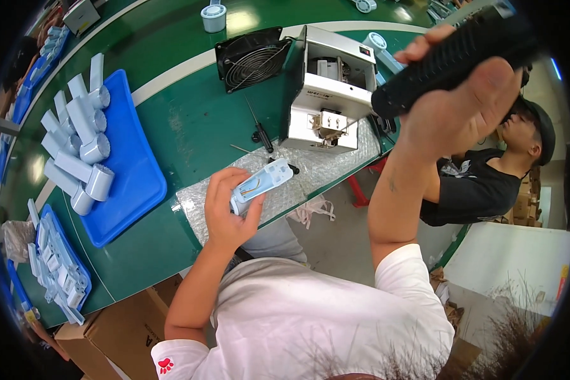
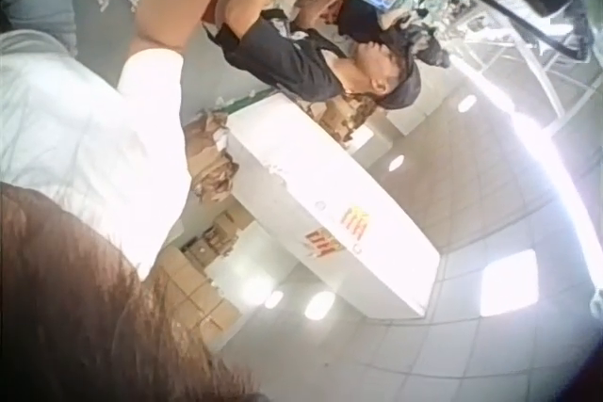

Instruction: The person assembles plastic device components by securing screws into a plastic housing with an electric screwdriver.

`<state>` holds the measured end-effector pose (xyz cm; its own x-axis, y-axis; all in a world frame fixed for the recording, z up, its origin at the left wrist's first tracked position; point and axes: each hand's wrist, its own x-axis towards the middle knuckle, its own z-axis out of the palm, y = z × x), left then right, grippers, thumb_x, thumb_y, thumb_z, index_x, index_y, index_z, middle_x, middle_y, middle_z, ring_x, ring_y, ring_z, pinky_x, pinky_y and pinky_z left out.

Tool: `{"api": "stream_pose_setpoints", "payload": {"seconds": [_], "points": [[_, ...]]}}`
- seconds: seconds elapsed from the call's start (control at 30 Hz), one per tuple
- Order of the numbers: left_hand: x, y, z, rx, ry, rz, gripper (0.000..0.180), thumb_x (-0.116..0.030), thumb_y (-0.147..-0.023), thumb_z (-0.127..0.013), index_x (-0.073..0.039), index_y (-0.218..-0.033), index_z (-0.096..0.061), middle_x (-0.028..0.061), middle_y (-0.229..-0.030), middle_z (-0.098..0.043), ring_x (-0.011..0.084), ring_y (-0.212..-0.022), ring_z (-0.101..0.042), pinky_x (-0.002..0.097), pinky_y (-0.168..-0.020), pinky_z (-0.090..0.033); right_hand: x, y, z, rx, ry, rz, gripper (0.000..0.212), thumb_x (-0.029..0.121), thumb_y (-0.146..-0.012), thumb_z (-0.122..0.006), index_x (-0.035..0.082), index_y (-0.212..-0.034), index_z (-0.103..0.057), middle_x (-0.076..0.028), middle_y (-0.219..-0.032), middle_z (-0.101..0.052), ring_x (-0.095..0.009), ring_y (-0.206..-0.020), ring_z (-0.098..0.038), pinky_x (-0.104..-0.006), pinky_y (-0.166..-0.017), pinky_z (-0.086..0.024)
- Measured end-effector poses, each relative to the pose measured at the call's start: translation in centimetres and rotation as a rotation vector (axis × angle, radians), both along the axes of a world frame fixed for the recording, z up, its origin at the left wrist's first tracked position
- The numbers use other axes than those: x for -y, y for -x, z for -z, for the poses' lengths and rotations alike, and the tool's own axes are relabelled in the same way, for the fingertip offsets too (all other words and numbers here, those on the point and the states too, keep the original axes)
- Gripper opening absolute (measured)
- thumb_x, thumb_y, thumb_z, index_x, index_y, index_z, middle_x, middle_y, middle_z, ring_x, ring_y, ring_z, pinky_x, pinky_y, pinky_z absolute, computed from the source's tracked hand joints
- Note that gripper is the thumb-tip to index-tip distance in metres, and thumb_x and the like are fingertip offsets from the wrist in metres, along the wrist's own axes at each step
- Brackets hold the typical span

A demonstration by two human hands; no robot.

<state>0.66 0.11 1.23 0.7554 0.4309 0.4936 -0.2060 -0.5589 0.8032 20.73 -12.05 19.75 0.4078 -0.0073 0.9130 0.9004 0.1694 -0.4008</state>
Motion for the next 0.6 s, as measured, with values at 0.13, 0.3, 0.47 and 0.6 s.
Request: {"api": "stream_pose_setpoints", "payload": {"seconds": [0.13,0.3,0.47,0.6], "points": [[-0.1,0.0,0.1,0.000,0.011,-0.008,0.032,-0.005,-0.071,-0.073,0.001,-0.098,-0.059,0.0178,-0.100,-0.060,0.0309,-0.088,-0.061,0.0351,-0.075,-0.049,-0.7,-0.4,0.8,0.021,0.021,-0.049,0.046,0.046,-0.097,-0.048,0.001,-0.106,-0.047,-0.018,-0.076,-0.063,-0.021,-0.053,-0.060,-0.0318,-0.048,-0.053],[-0.3,0.3,0.3,-0.013,0.011,-0.030,0.032,-0.005,-0.070,-0.073,0.000,-0.099,-0.059,0.0178,-0.101,-0.059,0.0309,-0.088,-0.061,0.0353,-0.075,-0.049,0.7,1.4,2.5,-0.376,0.078,-0.120,0.072,0.069,-0.086,-0.048,-0.001,-0.105,-0.047,-0.015,-0.079,-0.058,-0.022,-0.056,-0.054,-0.0351,-0.055,-0.050],[0.0,0.3,1.0,-0.017,-0.008,0.019,0.037,-0.001,-0.068,-0.072,-0.001,-0.102,-0.059,0.0177,-0.105,-0.058,0.0309,-0.092,-0.060,0.0354,-0.080,-0.048,4.0,5.0,0.6,-0.592,0.078,-0.952,0.071,0.065,-0.079,-0.060,0.002,-0.105,-0.043,-0.010,-0.083,-0.054,-0.018,-0.073,-0.055,-0.0293,-0.062,-0.046],[0.0,0.6,1.0,-0.032,-0.052,-0.001,0.041,0.000,-0.063,-0.073,-0.002,-0.102,-0.060,0.0171,-0.106,-0.059,0.0315,-0.092,-0.060,0.0357,-0.080,-0.050,2.0,6.7,0.2,-0.547,-0.040,-0.995,0.072,0.065,-0.078,-0.061,0.002,-0.108,-0.041,-0.010,-0.092,-0.050,-0.017,-0.077,-0.054,-0.0281,-0.065,-0.045]]}}
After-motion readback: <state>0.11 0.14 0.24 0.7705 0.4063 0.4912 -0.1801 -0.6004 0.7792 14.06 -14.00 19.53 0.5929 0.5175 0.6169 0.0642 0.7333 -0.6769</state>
